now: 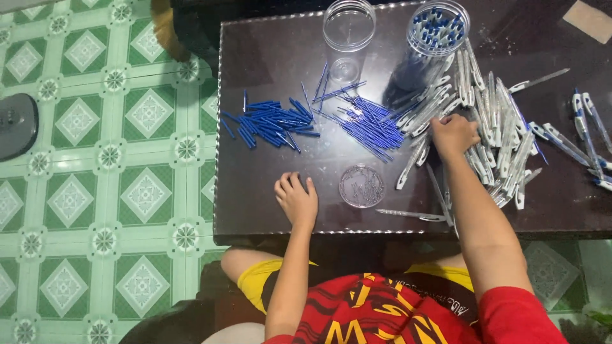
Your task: Assembling ballpoint pens by inserting ink refills into pen bodies and attaching caps.
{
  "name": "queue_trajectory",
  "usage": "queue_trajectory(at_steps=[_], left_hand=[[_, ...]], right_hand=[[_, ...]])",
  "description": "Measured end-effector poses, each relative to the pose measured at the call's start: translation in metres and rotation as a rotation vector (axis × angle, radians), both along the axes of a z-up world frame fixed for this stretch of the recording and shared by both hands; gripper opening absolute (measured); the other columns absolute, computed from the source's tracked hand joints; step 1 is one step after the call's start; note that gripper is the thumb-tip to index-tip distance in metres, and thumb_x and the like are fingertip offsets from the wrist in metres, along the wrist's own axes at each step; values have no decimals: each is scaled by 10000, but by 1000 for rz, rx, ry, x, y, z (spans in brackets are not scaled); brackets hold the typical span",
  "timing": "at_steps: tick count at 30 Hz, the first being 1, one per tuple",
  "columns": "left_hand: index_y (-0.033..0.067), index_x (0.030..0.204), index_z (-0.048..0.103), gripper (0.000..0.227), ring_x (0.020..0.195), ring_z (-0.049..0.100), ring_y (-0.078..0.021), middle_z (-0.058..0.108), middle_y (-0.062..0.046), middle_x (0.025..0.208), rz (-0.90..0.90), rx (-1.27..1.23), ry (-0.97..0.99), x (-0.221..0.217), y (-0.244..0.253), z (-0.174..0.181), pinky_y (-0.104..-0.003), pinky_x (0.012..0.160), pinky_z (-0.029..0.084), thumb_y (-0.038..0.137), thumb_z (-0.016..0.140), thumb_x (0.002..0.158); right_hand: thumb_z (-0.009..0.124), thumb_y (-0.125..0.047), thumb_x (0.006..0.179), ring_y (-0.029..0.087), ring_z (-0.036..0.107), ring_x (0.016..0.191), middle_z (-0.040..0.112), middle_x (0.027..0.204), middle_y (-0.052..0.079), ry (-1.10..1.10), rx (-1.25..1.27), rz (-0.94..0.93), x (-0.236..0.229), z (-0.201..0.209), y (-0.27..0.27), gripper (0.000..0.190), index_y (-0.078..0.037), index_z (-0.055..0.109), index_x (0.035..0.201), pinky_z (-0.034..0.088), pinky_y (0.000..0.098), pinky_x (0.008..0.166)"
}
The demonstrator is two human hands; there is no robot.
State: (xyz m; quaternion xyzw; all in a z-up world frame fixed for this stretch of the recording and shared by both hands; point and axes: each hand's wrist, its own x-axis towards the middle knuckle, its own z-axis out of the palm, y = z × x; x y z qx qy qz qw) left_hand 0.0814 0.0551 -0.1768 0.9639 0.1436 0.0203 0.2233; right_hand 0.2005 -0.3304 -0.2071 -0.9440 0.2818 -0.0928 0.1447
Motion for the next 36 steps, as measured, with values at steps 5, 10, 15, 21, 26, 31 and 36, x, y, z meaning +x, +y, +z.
queue_trajectory(at_steps=[5,10,15,21,26,31,36], left_hand=[[132,1287,548,338,1349,365,-359,449,-93,1344,4,2,1,1,-1,-7,-549,1032,392,354,548,1033],[126,1257,565,320,1328,385,-355,462,-92,1315,-1,9,-35,-1,-1,-5,-528,999,401,342,566,1021],[105,1250,577,311,1321,393,-365,473,-108,1310,3,-23,-45,-2,-1,-2,-533,998,402,318,570,1023],[101,1230,592,298,1337,362,-368,456,-99,1329,1,-65,-47,-2,0,-14,-548,1025,385,306,594,1013],[131,961,719,140,1181,461,-359,524,-85,1178,-229,-161,-379,-11,-34,-21,-503,990,432,172,771,838],[170,1046,747,235,1213,456,-331,551,-75,1204,-352,-74,-18,-8,-92,-8,-524,984,372,270,742,833],[137,967,739,166,1181,466,-322,570,-69,1164,-297,-105,58,8,-94,-13,-514,983,349,190,742,809]], right_hand=[[667,-391,920,336,615,820,671,785,10,-129,269,-189,18,-21,-28,182,-229,748,893,314,531,746],[744,-262,865,162,621,648,683,704,99,-702,690,-251,0,-25,-73,125,-141,750,833,440,314,535],[632,-217,906,21,593,663,702,762,33,-721,876,-127,-101,108,44,270,-142,653,1165,460,141,611],[599,-123,849,64,670,704,715,822,49,-725,1386,-160,-159,68,70,249,-177,584,1091,515,148,558],[582,-105,828,70,653,679,639,744,37,-594,1431,-58,-192,43,83,204,-96,634,1024,460,119,575],[558,-64,789,111,692,714,662,826,54,-490,1516,-102,-208,51,110,398,-42,680,1168,569,203,676],[535,11,771,132,613,665,601,860,94,-493,1585,-42,-206,69,115,532,37,658,1289,511,239,627]])
